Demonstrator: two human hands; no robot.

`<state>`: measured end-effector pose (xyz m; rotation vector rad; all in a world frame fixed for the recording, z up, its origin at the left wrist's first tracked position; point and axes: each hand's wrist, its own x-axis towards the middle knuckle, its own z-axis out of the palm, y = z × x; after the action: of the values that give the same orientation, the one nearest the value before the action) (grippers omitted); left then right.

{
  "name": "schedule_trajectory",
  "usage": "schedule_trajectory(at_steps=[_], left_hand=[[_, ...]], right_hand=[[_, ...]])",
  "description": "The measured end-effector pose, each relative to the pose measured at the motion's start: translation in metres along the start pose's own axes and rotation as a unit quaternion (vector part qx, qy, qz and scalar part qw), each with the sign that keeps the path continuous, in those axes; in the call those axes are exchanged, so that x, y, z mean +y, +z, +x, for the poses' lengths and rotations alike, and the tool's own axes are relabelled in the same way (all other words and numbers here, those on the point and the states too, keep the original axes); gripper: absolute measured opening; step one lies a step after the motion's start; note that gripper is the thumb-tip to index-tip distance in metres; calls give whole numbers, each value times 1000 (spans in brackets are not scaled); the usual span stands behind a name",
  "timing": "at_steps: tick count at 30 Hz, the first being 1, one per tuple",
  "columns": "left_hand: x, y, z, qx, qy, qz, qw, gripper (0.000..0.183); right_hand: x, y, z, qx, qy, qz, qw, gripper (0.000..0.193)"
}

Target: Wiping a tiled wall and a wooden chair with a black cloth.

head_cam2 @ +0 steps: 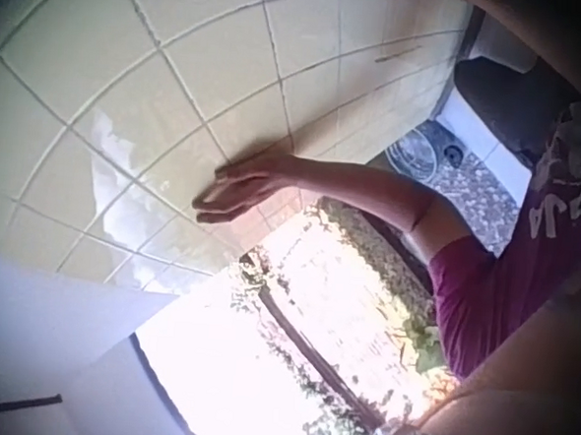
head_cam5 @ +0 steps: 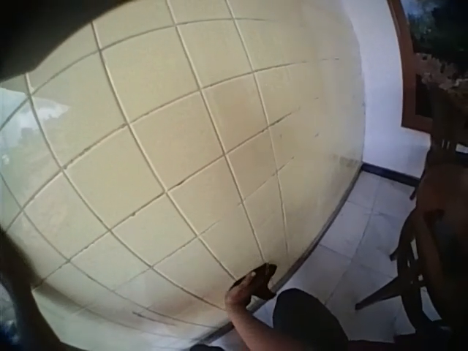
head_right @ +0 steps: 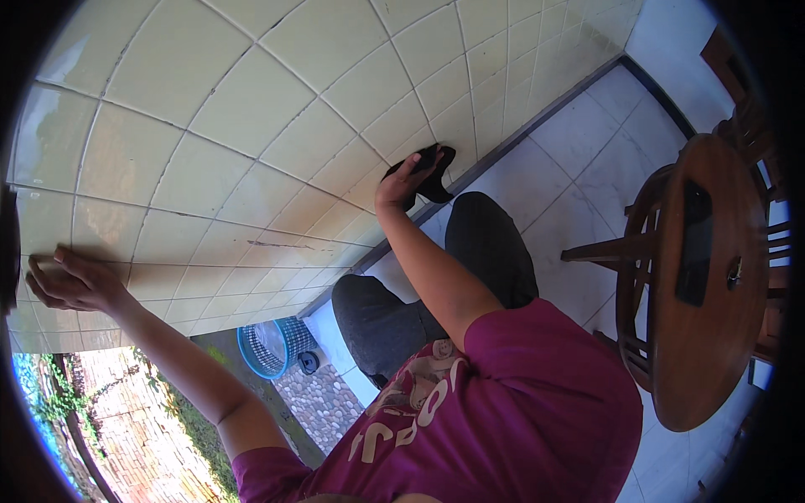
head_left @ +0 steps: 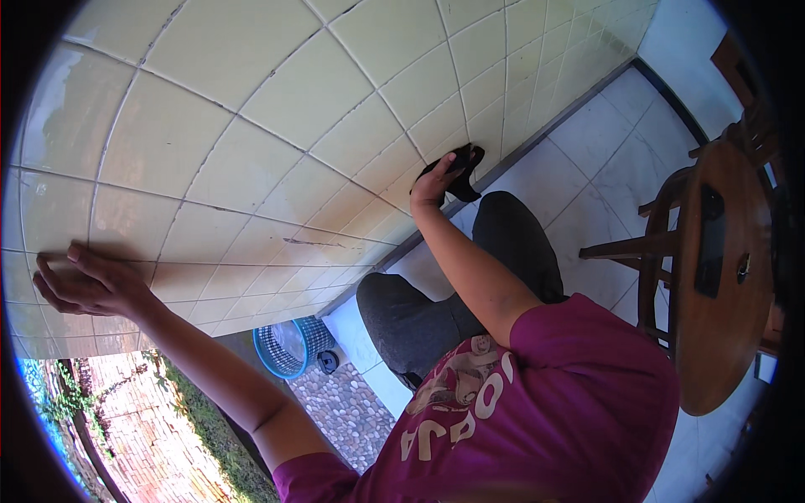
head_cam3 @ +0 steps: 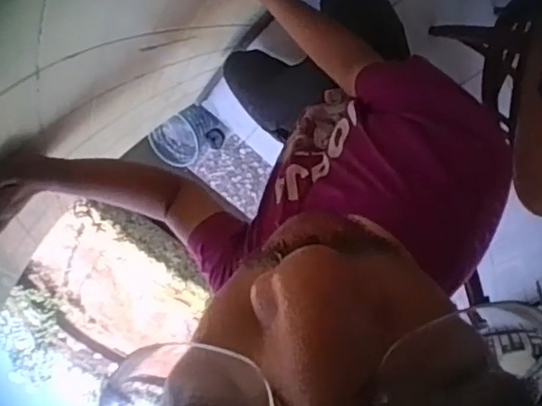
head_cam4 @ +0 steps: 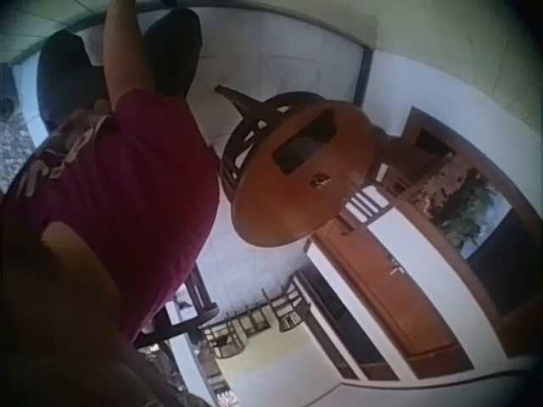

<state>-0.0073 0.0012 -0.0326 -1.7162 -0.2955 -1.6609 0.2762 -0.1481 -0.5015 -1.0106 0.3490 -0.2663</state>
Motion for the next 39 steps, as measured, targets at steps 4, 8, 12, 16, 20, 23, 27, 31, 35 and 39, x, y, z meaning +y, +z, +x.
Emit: schedule_trajectory(at_steps=[4, 8, 12, 16, 20, 23, 27, 31, 35, 39], left_hand=[[-1, -2, -5, -20, -31, 29, 999, 61], [1, -1, -3, -9, -14, -2, 1000, 61], [2, 0, -1, -5, 11, 3, 1000, 59], [-5, 0, -2, 0, 34, 16, 999, 57], [-10, -1, -3, -20, 45, 43, 998, 59], [-8, 0, -3, -15, 31, 29, 999, 58], [-3, 0, -3, 0, 20, 16, 1000, 56], [-5, -2, -2, -14, 35, 32, 999, 58], [-4, -1, -4, -22, 28, 39, 999, 58], [0, 1, -4, 3, 15, 19, 1000, 52]], right_hand=[[-19, -7, 31, -20, 235, 78, 969, 87], [-59, 15, 19, -148, -186, -156, 959, 87], [-63, 18, 35, -163, -259, -161, 938, 84], [-56, 6, 62, -122, -98, 28, 987, 87], [-70, 12, 65, -88, 36, -56, 994, 88], [-78, 20, 73, -221, -238, -117, 939, 87], [-61, 11, 116, -165, -233, -57, 957, 87], [-50, -6, 138, -74, 133, 32, 988, 90], [-69, 8, 109, -184, -177, -57, 965, 89], [-90, 19, 102, -233, -327, -138, 905, 81]])
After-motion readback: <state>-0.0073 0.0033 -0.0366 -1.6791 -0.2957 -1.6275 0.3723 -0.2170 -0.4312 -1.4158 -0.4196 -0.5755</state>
